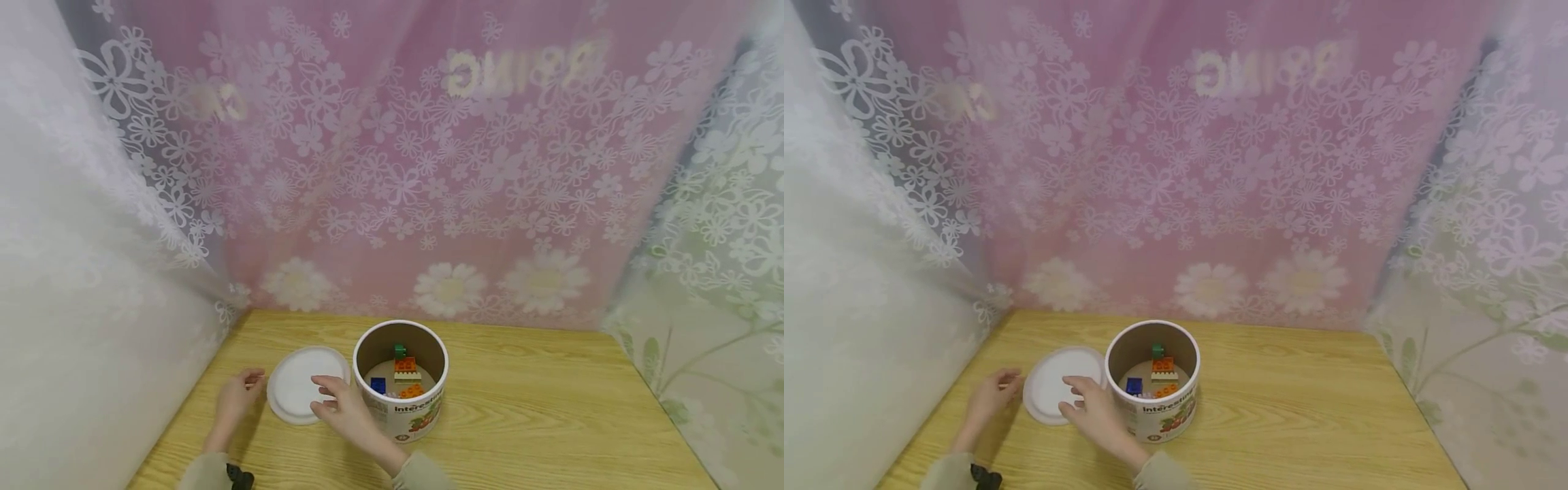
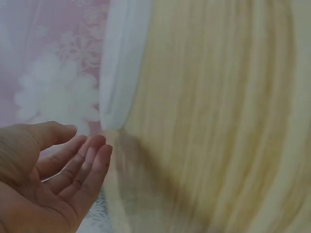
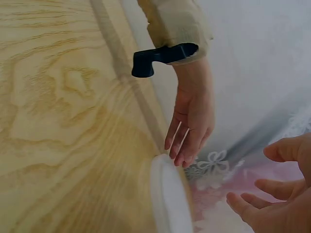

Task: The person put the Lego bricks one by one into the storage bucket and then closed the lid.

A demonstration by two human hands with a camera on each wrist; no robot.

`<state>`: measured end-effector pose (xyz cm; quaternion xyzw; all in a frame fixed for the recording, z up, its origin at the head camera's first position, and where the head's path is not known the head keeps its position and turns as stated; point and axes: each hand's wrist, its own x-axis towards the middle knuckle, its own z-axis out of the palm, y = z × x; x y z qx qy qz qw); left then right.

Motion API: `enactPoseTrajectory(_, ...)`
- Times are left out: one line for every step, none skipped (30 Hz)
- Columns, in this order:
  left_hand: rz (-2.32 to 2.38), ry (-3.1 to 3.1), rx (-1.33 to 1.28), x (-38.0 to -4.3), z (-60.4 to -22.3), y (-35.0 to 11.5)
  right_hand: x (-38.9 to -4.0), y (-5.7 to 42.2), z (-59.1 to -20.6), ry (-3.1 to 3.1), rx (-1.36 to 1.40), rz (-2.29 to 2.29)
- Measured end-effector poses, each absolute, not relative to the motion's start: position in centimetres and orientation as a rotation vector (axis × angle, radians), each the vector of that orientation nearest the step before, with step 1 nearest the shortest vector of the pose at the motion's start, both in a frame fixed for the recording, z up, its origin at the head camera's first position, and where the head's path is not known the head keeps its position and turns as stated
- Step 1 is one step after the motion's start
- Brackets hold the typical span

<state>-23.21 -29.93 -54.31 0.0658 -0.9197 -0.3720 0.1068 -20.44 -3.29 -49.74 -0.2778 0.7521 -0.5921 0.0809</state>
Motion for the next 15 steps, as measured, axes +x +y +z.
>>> enactPoseTrajectory(-1.064,-2.741,0.197,-23.3,-54.6,-29.9,-20.4,-3.4,-50.1,2.252,-0.813,-1.763)
enactPoseTrajectory(-1.045,-2.759,0.192,-23.4,-54.8,-29.9,-20.3,-3.5,-50.4,2.263,-0.804,-1.753)
enactPoseTrajectory(-1.026,-2.769,0.19,-23.5,-55.0,-29.9,-20.3,-3.5,-50.7,2.276,-0.799,-1.739)
enactPoseTrajectory(-1.017,-2.778,0.193,-23.6,-55.2,-29.8,-20.2,-3.5,-50.9,2.288,-0.79,-1.724)
enactPoseTrajectory(-1.009,-2.781,0.192,-23.8,-55.4,-29.8,-20.2,-3.5,-51.2,2.295,-0.781,-1.718)
enactPoseTrajectory(-1.006,-2.779,0.193,-24.0,-55.6,-29.8,-20.2,-3.5,-51.5,2.307,-0.775,-1.711)
enactPoseTrajectory(-0.999,-2.78,0.196,-24.1,-55.7,-29.8,-20.2,-3.6,-51.8,2.319,-0.767,-1.705)
enactPoseTrajectory(-0.995,-2.778,0.194,-24.2,-55.8,-29.8,-20.2,-3.6,-52.0,2.333,-0.762,-1.696)
enactPoseTrajectory(-0.993,-2.78,0.201,-24.3,-55.9,-29.8,-20.3,-3.6,-52.2,2.34,-0.751,-1.688)
enactPoseTrajectory(-0.99,-2.782,0.205,-24.3,-56.0,-29.8,-20.3,-3.6,-52.4,2.337,-0.738,-1.688)
enactPoseTrajectory(-0.99,-2.784,0.211,-24.4,-56.1,-29.8,-20.4,-3.7,-52.5,2.335,-0.726,-1.686)
enactPoseTrajectory(-0.993,-2.786,0.213,-24.4,-56.1,-29.9,-20.4,-3.7,-52.7,2.33,-0.717,-1.685)
enactPoseTrajectory(-0.993,-2.788,0.212,-24.4,-56.1,-29.9,-20.4,-3.7,-52.8,2.321,-0.705,-1.687)
enactPoseTrajectory(-0.995,-2.785,0.207,-24.4,-56.1,-29.9,-20.5,-3.8,-52.9,2.309,-0.693,-1.692)
enactPoseTrajectory(-0.993,-2.786,0.212,-24.4,-56.1,-30.0,-20.5,-3.8,-52.9,2.292,-0.682,-1.702)
